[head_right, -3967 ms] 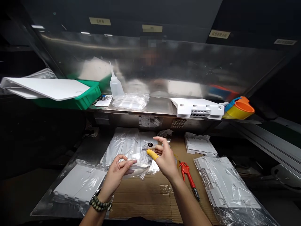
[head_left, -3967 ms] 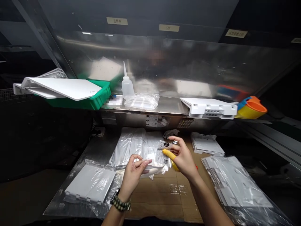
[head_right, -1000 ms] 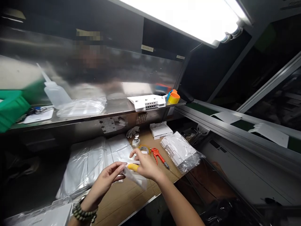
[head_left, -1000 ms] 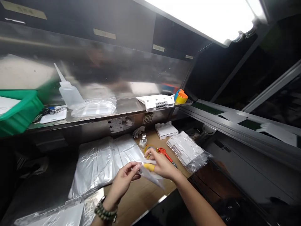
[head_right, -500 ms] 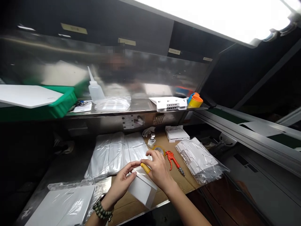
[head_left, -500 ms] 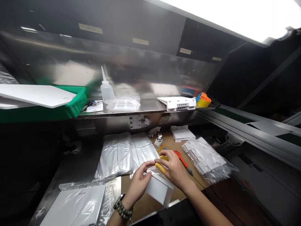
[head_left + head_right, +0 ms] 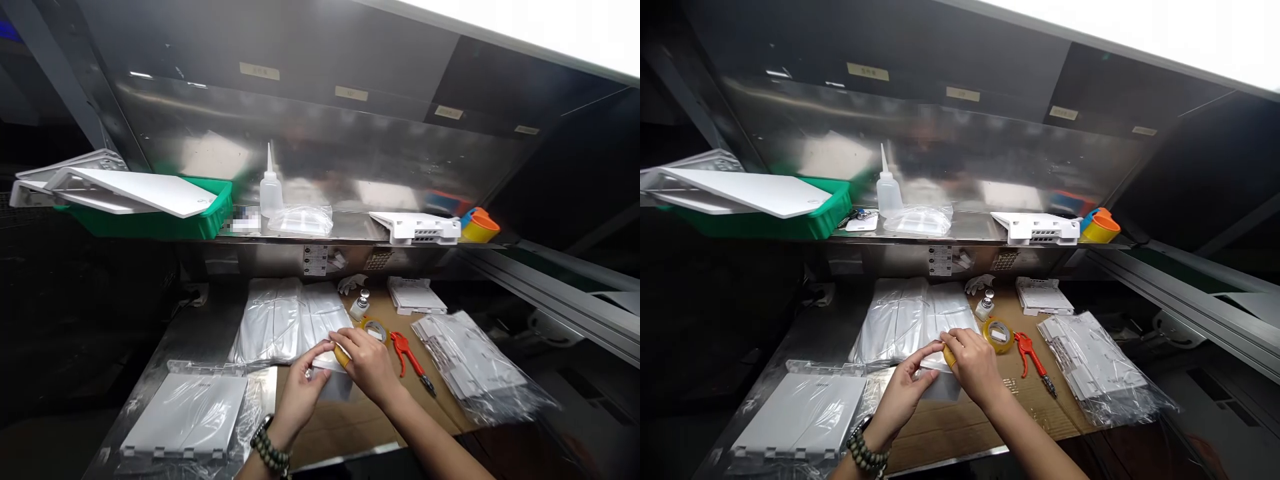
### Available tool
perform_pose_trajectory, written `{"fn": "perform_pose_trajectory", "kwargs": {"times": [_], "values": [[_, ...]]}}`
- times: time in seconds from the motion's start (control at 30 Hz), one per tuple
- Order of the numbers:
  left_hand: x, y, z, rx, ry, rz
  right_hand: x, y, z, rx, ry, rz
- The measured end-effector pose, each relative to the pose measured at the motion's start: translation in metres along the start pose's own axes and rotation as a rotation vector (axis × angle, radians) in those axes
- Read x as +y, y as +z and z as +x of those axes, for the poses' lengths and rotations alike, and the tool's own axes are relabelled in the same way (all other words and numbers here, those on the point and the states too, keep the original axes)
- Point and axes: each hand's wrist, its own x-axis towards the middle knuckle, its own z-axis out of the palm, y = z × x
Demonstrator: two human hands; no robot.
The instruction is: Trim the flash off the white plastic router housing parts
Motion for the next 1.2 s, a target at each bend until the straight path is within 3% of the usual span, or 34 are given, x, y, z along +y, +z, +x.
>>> {"fn": "perform_pose_trajectory", "kwargs": {"times": [0.2, 0.43, 0.87, 1.03, 1.2], "values": [[0.002, 0.009, -0.005, 0.0, 0.033, 0.088, 0.002, -0.011, 0.0, -0.032, -0.025, 0.001], [-0.003, 0.015, -0.013, 0.031, 0.238, 0.631, -0.002, -0.01, -0.004, -0.057, -0.016, -0.072], [-0.009, 0.005, -0.013, 0.019, 0.269, 0.551, -0.007, -0.004, 0.004, -0.154, -0.057, -0.165], [-0.014, -0.003, -0.015, 0.036, 0.277, 0.579, -0.006, -0.001, 0.012, -0.229, -0.1, -0.133], [-0.013, -0.008, -0.018, 0.025, 0.28, 0.603, -0.011, 0.007, 0.015, -0.225, -0.049, -0.031]]}}
